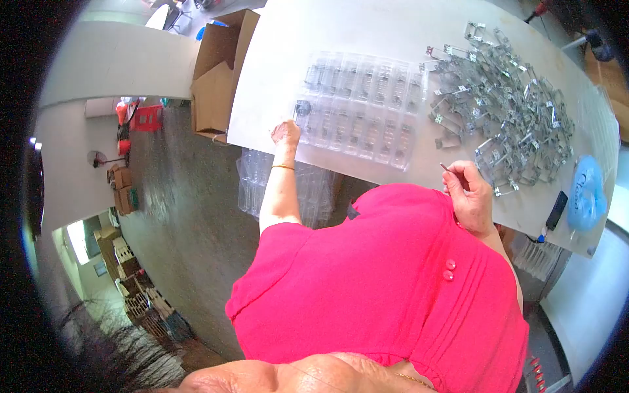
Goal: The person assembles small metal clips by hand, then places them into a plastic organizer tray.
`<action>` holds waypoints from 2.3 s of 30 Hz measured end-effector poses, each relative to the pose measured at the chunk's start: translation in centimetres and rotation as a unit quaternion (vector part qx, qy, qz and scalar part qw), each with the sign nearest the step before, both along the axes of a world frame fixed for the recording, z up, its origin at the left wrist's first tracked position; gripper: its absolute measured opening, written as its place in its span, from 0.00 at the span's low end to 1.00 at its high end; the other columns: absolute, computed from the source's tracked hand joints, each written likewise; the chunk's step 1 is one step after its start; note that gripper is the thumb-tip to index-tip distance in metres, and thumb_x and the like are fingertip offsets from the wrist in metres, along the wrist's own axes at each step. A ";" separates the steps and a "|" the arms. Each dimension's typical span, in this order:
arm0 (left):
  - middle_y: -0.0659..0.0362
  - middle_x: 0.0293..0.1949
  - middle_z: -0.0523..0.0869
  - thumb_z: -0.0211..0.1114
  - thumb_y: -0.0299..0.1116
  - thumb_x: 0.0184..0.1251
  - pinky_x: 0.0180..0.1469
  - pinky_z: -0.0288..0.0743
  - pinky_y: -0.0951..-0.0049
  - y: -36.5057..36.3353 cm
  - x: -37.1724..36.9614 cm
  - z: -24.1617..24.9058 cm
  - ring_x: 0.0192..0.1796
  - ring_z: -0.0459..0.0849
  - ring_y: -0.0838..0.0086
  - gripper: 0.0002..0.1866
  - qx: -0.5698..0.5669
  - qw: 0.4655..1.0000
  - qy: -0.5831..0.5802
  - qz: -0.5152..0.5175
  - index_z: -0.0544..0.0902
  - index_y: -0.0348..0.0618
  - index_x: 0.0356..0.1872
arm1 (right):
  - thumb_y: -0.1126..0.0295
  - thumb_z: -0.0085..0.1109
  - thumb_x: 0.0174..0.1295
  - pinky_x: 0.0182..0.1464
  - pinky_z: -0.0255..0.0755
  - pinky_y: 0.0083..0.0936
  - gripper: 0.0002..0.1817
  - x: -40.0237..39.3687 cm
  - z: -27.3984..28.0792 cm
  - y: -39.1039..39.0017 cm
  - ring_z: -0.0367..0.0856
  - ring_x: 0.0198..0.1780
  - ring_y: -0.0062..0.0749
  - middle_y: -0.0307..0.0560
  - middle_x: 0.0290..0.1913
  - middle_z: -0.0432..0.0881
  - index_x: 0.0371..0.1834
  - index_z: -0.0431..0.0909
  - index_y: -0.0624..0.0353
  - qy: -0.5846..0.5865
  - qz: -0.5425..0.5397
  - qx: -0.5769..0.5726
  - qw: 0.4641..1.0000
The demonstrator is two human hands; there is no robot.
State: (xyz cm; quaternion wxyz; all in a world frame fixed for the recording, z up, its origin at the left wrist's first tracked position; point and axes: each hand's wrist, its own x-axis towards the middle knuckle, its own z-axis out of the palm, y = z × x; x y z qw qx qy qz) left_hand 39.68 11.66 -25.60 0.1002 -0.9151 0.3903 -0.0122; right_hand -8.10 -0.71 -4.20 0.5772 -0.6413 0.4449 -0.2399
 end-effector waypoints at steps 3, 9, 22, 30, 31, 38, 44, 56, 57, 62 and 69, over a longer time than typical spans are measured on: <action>0.51 0.35 0.91 0.62 0.33 0.54 0.45 0.80 0.55 -0.8 -1.7 3.2 0.37 0.90 0.54 0.09 -0.035 0.998 0.007 0.044 0.90 0.47 0.31 | 0.77 0.61 0.71 0.37 0.74 0.18 0.03 -0.1 0.0 0.1 0.78 0.33 0.17 0.37 0.32 0.79 0.43 0.77 0.61 0.010 -0.010 -0.007 1.000; 0.49 0.50 0.85 0.64 0.30 0.63 0.60 0.72 0.54 -4.0 -6.1 6.5 0.56 0.81 0.55 0.09 -0.250 0.958 -0.055 -0.132 0.87 0.40 0.42 | 0.77 0.64 0.66 0.38 0.73 0.24 0.05 -1.1 0.4 -0.3 0.79 0.36 0.27 0.43 0.37 0.82 0.43 0.80 0.60 0.042 0.051 -0.107 0.992; 0.51 0.52 0.83 0.62 0.23 0.62 0.56 0.77 0.58 -16.0 -32.7 5.2 0.54 0.82 0.54 0.12 -0.273 0.864 0.261 -0.332 0.82 0.41 0.47 | 0.73 0.63 0.66 0.39 0.74 0.32 0.04 -10.9 -0.2 -5.0 0.81 0.35 0.42 0.49 0.35 0.82 0.41 0.80 0.59 0.030 0.163 -0.030 0.986; 0.47 0.50 0.79 0.61 0.27 0.61 0.54 0.78 0.54 -20.4 -39.0 0.4 0.54 0.81 0.48 0.12 -0.113 0.919 0.296 -0.236 0.78 0.40 0.46 | 0.72 0.64 0.65 0.39 0.75 0.35 0.05 -19.7 -1.7 -8.7 0.82 0.36 0.46 0.50 0.35 0.82 0.40 0.79 0.58 0.022 0.178 -0.065 0.982; 0.47 0.50 0.79 0.61 0.27 0.61 0.54 0.78 0.54 -20.8 -39.8 0.4 0.54 0.81 0.48 0.12 -0.110 0.920 0.295 -0.234 0.78 0.40 0.46 | 0.72 0.64 0.65 0.39 0.75 0.36 0.05 -20.5 -1.8 -9.0 0.82 0.37 0.46 0.50 0.35 0.82 0.40 0.79 0.58 0.022 0.179 -0.064 0.982; 0.43 0.51 0.79 0.64 0.40 0.65 0.55 0.76 0.50 -24.8 -42.2 1.2 0.52 0.82 0.45 0.16 -0.195 0.916 0.342 -0.076 0.77 0.39 0.46 | 0.71 0.64 0.66 0.39 0.75 0.35 0.05 -22.8 -1.8 -10.4 0.82 0.37 0.46 0.49 0.35 0.82 0.41 0.79 0.57 0.021 0.204 -0.060 0.977; 0.41 0.40 0.85 0.64 0.41 0.64 0.51 0.77 0.53 -27.6 -41.1 -1.6 0.46 0.84 0.46 0.16 -0.210 0.914 0.338 -0.080 0.80 0.34 0.37 | 0.73 0.63 0.67 0.39 0.74 0.30 0.04 -22.6 -1.7 -10.4 0.80 0.34 0.36 0.46 0.34 0.81 0.40 0.80 0.60 0.009 0.201 -0.086 0.976; 0.57 0.31 0.85 0.67 0.32 0.70 0.34 0.79 0.69 -21.6 -39.3 9.8 0.31 0.84 0.73 0.09 -0.281 0.549 0.780 0.105 0.80 0.37 0.37 | 0.72 0.64 0.69 0.42 0.71 0.22 0.04 -18.3 -2.8 -10.1 0.76 0.41 0.21 0.39 0.44 0.79 0.42 0.78 0.59 -0.037 -0.074 -0.058 0.995; 0.58 0.32 0.84 0.65 0.32 0.72 0.36 0.80 0.69 -20.5 -39.3 11.1 0.32 0.84 0.72 0.08 -0.281 0.493 0.816 0.108 0.80 0.38 0.39 | 0.72 0.64 0.69 0.42 0.71 0.22 0.04 -17.8 -2.8 -10.3 0.76 0.41 0.21 0.39 0.44 0.79 0.42 0.78 0.59 -0.036 -0.074 -0.061 0.995; 0.57 0.35 0.84 0.61 0.31 0.77 0.40 0.80 0.69 -16.1 -38.6 15.2 0.35 0.84 0.71 0.06 -0.272 0.367 0.886 0.078 0.78 0.39 0.40 | 0.72 0.59 0.74 0.43 0.71 0.16 0.04 -14.7 -0.8 -10.7 0.75 0.39 0.15 0.34 0.40 0.79 0.46 0.77 0.59 -0.095 -0.107 -0.071 0.987; 0.57 0.35 0.85 0.62 0.31 0.77 0.41 0.80 0.70 -12.8 -36.7 17.7 0.36 0.84 0.72 0.06 -0.260 0.415 0.871 0.022 0.79 0.39 0.40 | 0.75 0.59 0.73 0.37 0.70 0.15 0.03 -11.0 0.7 -8.7 0.73 0.33 0.12 0.32 0.33 0.77 0.43 0.75 0.59 -0.113 -0.076 -0.055 0.989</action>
